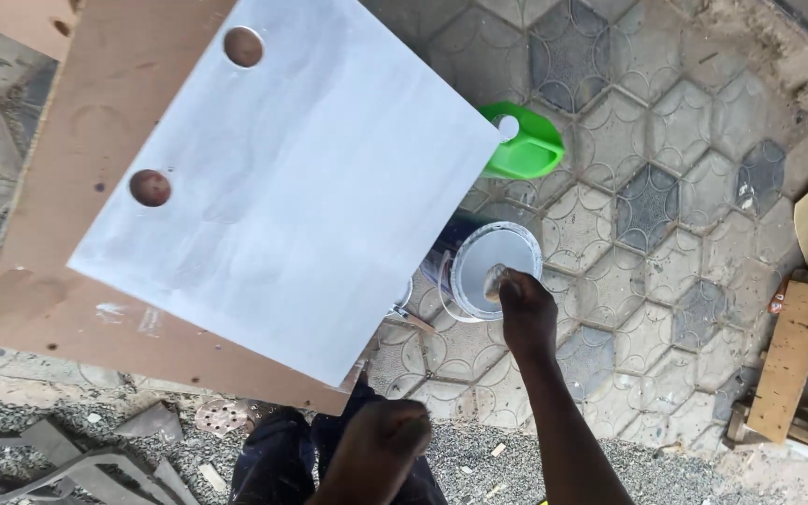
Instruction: Painting a wooden board with white paint using a small cloth or sponge applicator.
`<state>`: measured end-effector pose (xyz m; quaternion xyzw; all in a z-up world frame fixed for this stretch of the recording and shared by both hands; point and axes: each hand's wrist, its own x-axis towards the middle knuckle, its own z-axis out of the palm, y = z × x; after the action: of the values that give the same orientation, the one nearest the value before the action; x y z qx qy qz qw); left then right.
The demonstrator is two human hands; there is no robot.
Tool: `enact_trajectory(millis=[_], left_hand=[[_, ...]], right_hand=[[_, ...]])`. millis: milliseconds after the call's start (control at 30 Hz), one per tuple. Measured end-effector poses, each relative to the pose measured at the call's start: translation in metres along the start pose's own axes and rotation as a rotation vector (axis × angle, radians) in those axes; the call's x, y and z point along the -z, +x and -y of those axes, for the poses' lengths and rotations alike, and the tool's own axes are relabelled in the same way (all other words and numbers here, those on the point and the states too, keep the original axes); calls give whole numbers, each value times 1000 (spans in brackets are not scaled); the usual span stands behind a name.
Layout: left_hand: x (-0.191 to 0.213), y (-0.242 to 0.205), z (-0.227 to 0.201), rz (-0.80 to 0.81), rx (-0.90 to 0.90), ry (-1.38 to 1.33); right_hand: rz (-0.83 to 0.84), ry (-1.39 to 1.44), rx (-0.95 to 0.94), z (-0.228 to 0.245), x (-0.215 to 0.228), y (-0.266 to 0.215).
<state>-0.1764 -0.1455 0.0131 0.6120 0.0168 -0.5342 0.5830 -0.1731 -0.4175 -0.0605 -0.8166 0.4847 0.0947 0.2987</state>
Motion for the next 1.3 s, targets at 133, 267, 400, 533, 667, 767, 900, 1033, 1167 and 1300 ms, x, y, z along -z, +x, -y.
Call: enact_trajectory(millis=[133, 267, 400, 533, 667, 767, 900, 1033, 1167, 1300], left_hand=[[-29, 32, -19, 64, 78, 291], [-26, 52, -41, 32, 210, 372], [-21, 63, -35, -45, 292, 357], [-26, 66, -29, -51, 296, 333], [-36, 71, -14, -45, 237, 376], [-39, 73, -10, -53, 224, 390], [-38, 74, -14, -62, 254, 404], [-38, 73, -9, -103, 221, 392], [-41, 73, -3, -93, 212, 387], [-44, 72, -6, -75, 230, 397]], right_hand=[[31, -77, 70, -33, -35, 60], [41, -80, 168, -68, -73, 104], [44, -219, 103, -72, -90, 117], [69, -176, 152, -75, -94, 118], [110, -226, 155, -79, -98, 124], [145, -251, 156, -85, -101, 129], [143, -76, -85, -65, -91, 120], [141, 184, -182, -90, -85, 132], [387, 791, -517, -96, -65, 125], [611, 952, -552, -115, -66, 127]])
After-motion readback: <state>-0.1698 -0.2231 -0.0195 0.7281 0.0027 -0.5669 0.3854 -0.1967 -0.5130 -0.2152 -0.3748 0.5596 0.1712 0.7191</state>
